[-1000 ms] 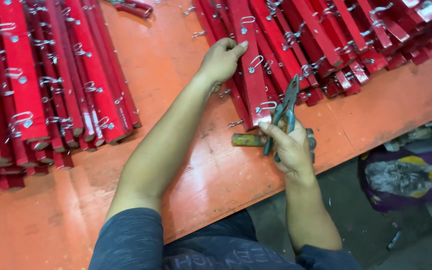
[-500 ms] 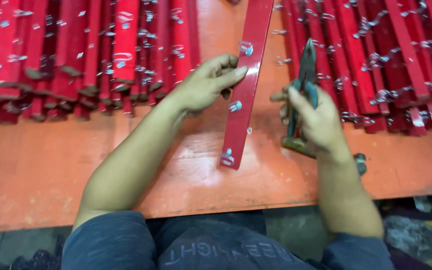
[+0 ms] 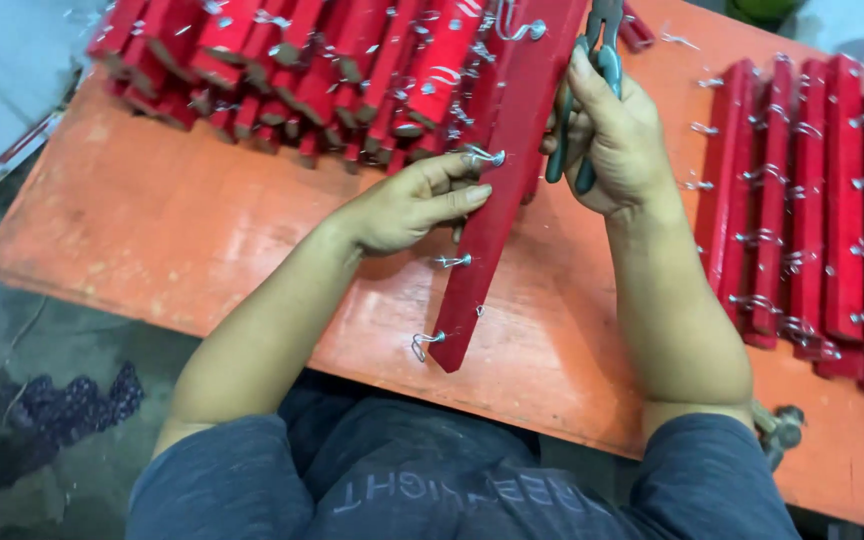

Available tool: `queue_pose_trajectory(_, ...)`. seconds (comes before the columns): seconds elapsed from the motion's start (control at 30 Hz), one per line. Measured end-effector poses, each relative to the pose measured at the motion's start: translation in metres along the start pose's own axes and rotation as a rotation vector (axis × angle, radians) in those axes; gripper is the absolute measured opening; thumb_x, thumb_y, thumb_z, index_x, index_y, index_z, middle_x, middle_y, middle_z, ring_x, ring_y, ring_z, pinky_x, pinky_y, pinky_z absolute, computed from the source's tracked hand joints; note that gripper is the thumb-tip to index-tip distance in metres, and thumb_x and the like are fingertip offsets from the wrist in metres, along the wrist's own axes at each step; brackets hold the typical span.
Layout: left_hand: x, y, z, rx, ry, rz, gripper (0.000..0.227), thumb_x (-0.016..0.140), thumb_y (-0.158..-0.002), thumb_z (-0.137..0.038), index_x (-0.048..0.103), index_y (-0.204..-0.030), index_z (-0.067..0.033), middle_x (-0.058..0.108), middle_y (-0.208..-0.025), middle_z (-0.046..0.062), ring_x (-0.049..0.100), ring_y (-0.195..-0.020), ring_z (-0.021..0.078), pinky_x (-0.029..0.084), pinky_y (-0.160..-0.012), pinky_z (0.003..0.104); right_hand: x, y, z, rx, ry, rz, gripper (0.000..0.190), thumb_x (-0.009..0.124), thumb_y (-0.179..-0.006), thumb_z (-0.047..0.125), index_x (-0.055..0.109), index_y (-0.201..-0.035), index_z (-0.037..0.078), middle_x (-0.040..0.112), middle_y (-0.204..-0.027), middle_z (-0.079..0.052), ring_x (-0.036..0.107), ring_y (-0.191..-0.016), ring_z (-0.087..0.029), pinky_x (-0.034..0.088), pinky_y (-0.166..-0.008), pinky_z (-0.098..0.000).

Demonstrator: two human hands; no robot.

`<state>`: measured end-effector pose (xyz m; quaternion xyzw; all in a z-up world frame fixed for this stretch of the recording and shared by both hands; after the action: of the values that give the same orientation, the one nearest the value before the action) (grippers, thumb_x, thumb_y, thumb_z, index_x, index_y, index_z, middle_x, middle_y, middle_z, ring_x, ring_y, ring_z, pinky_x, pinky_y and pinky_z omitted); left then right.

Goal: The person uses pliers to bend metal hooks onto red wooden slats. They pick up a slat, position the hook, and use the pliers to secure it, repeating the process for multiple slats on a workbench.

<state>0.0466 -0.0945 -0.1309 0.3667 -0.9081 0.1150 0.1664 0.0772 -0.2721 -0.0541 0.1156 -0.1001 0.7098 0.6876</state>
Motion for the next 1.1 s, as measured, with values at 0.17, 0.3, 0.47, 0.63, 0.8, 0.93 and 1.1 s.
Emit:
queue_pose_trajectory(0.17, -0.012, 0.013, -0.013, 0.042, -0.076, 0.023, 0.043, 0.057, -0.104, -0.018, 0.051, -0.144, -0.0055, 0.067, -0.111, 0.004, 0.063, -0.094, 0.0110, 0.057, -0.085, 0.026, 0.024, -0.008, -0.012, -0.038, 0.024, 0.113, 0.025, 0.073, -0.091, 0.027, 0.064, -0.102, 0.006, 0.045, -0.063, 0.008, 0.031, -0.054, 0.000, 0.039, -0.055, -0.0141)
queue_pose_trajectory(0.3, -0.024, 0.019, -0.031, -0.087, -0.341, -0.064, 0.039, 0.057, -0.100, -0.022, 0.063, -0.135, -0.0056, 0.071, -0.097, 0.002, 0.070, -0.074, 0.0107, 0.059, -0.069, 0.021, 0.019, -0.011, -0.024, -0.067, 0.066, 0.097, 0.020, 0.073, -0.093, 0.026, 0.062, -0.098, 0.011, 0.041, -0.058, 0.008, 0.040, -0.053, -0.001, 0.039, -0.053, -0.0158)
queue_pose_trajectory(0.47, -0.022, 0.026, -0.091, -0.127, -0.498, -0.123, 0.029, 0.057, -0.098, -0.017, 0.067, -0.122, -0.0029, 0.077, -0.108, 0.016, 0.077, -0.097, 0.0207, 0.066, -0.083, 0.027, 0.024, -0.001, -0.016, -0.051, 0.080, 0.112, 0.025, 0.071, -0.092, 0.026, 0.063, -0.109, 0.009, 0.060, -0.082, 0.002, 0.036, -0.053, 0.002, 0.037, -0.049, -0.0124)
queue_pose_trajectory(0.63, -0.016, 0.018, -0.156, 0.262, -0.907, -0.443, 0.021, 0.070, -0.098, -0.028, 0.073, -0.109, -0.0107, 0.072, -0.080, -0.001, 0.063, -0.064, 0.0044, 0.053, -0.061, 0.020, 0.025, 0.003, -0.011, -0.064, 0.060, 0.126, 0.031, 0.070, -0.093, 0.023, 0.064, -0.118, 0.008, 0.046, -0.066, 0.011, 0.034, -0.054, 0.002, 0.031, -0.052, -0.0119)
queue_pose_trajectory(0.8, 0.006, -0.003, -0.183, 0.810, -1.056, -0.521, 0.022, 0.074, -0.101, -0.016, 0.060, -0.115, -0.0059, 0.065, -0.108, 0.010, 0.071, -0.091, 0.0179, 0.058, -0.074, 0.027, 0.032, 0.013, -0.008, -0.099, 0.172, 0.155, 0.020, 0.071, -0.092, 0.027, 0.056, -0.090, 0.012, 0.033, -0.056, 0.010, 0.031, -0.049, -0.002, 0.034, -0.045, -0.0190)
queue_pose_trajectory(0.93, 0.016, -0.004, -0.190, 0.913, -1.093, -0.594, 0.014, 0.070, -0.103, -0.014, 0.065, -0.110, -0.0031, 0.070, -0.098, 0.009, 0.066, -0.090, 0.0202, 0.056, -0.079, 0.032, 0.041, 0.021, -0.001, -0.095, 0.139, 0.181, 0.026, 0.071, -0.089, 0.023, 0.050, -0.087, 0.009, 0.039, -0.053, 0.004, 0.044, -0.039, -0.012, 0.042, -0.031, -0.0276)
queue_pose_trajectory(1.1, 0.015, -0.003, -0.194, 0.955, -1.103, -0.578, 0.008, 0.068, -0.104, -0.009, 0.065, -0.110, -0.0034, 0.069, -0.099, 0.010, 0.067, -0.091, 0.0228, 0.056, -0.080, 0.033, 0.044, 0.023, 0.000, -0.115, 0.118, 0.247, 0.029, 0.073, -0.087, 0.021, 0.055, -0.103, 0.003, 0.054, -0.071, -0.002, 0.055, -0.051, -0.014, 0.046, -0.033, -0.0282)
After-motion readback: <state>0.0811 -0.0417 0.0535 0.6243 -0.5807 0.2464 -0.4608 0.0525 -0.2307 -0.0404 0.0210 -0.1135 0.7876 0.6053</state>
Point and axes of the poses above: each hand's wrist, its own y-axis away from the middle knuckle, its own x-axis out of the palm, z = x × y, the point moved 5 cm from there along -y, towards the middle knuckle
